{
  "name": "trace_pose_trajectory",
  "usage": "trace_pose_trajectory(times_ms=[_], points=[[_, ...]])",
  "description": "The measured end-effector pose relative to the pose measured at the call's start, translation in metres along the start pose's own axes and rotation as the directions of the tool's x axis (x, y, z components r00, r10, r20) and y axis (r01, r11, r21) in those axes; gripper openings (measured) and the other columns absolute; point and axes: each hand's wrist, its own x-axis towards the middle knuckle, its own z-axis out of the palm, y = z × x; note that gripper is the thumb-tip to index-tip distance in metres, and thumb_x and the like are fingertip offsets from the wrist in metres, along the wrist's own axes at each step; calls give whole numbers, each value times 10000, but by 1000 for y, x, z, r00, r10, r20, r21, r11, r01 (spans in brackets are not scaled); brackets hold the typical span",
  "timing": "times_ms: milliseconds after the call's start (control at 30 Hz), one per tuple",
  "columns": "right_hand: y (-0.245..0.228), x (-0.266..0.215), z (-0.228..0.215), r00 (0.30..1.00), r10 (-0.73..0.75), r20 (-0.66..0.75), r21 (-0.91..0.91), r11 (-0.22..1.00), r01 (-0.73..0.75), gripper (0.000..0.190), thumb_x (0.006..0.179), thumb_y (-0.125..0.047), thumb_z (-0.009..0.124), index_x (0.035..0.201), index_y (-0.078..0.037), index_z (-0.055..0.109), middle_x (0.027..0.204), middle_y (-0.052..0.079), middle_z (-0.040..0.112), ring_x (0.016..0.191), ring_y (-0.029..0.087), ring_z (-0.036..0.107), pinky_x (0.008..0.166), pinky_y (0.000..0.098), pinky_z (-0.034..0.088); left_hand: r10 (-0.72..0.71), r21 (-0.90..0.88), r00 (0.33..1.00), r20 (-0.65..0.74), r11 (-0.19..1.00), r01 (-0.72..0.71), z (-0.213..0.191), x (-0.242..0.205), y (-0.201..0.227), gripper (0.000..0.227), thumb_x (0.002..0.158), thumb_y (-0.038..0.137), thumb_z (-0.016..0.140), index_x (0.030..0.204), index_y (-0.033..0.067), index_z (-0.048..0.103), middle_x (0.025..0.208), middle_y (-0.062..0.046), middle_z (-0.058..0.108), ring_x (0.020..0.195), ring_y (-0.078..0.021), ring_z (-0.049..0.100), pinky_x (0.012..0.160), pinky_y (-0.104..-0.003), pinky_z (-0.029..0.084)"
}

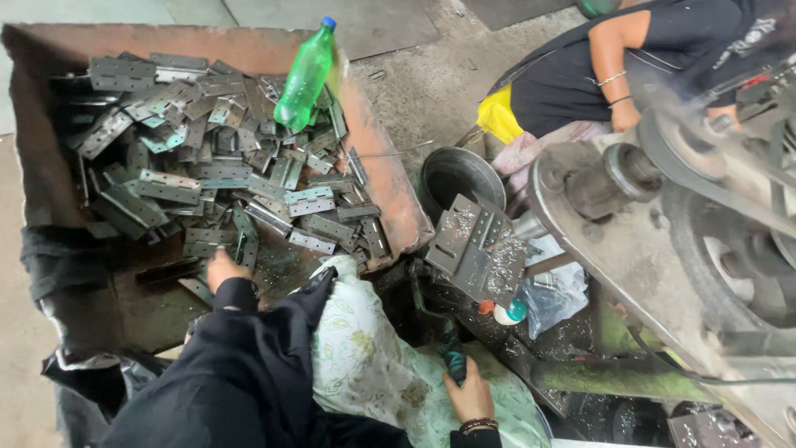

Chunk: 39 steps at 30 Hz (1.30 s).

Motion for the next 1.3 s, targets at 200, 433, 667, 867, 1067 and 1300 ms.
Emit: trace_pose_trajectory(times_ms=[200, 433, 667, 867, 1067, 1300], points=[[-13, -8, -6, 993, 72, 91, -22, 997, -71, 746, 815, -478, 726, 1450, -180, 473, 1039, 208, 747, 974, 408, 717, 833, 511, 563, 164, -129, 968, -189, 973, -190, -40, -2, 14, 559, 756, 190, 832, 1288, 87, 693, 1111, -228, 701, 1011, -443, 667, 866, -520, 541], [-22, -13, -9, 988, 90, 125, -17, 996, -89, 789, 840, -490, 714, 1494, -182, 398, 991, 195, 732, 928, 403, 718, 800, 508, 572, 597, -457, 796, -100, 683, -570, -116, -56, 180, 461, 824, 67, 801, 1272, 90, 695, 1004, -156, 709, 928, -352, 686, 845, -457, 542], [-24, -15, -20, 954, 93, 286, 4, 995, -98, 766, 905, -458, 658, 1526, -142, 338, 1026, 193, 717, 939, 403, 720, 803, 522, 585, 991, -402, 107, -75, 68, -913, -104, -187, 353, 389, 772, -80, 604, 1140, 43, 630, 1026, -114, 656, 1003, -343, 577, 813, -438, 558], [-25, -19, -20, 981, 53, 189, 121, 990, -76, 756, 846, -398, 728, 1473, -138, 396, 1024, 220, 716, 985, 422, 703, 860, 526, 558, 842, -231, -378, 386, -308, -923, -30, -280, 345, 596, 778, 54, 660, 1363, 50, 549, 1220, -112, 600, 1204, -333, 519, 913, -427, 540], [-31, -22, -19, 981, 80, 175, 104, 990, -99, 644, 882, -419, 723, 1364, -97, 443, 1045, 217, 700, 979, 419, 699, 828, 525, 561, 874, -164, -258, 412, -207, -965, 18, -273, 326, 599, 873, 152, 607, 1459, 91, 501, 1434, -145, 515, 1349, -359, 433, 1111, -492, 396], [-43, -22, -44, 938, 90, 335, 72, 990, -121, 602, 919, -388, 703, 1331, -45, 430, 1041, 207, 708, 979, 366, 716, 818, 491, 580, 764, 85, 8, 645, -61, -994, 25, -260, 336, 434, 1011, 307, 488, 1374, 91, 589, 1528, -69, 448, 1482, -349, 295, 1208, -663, 179]])
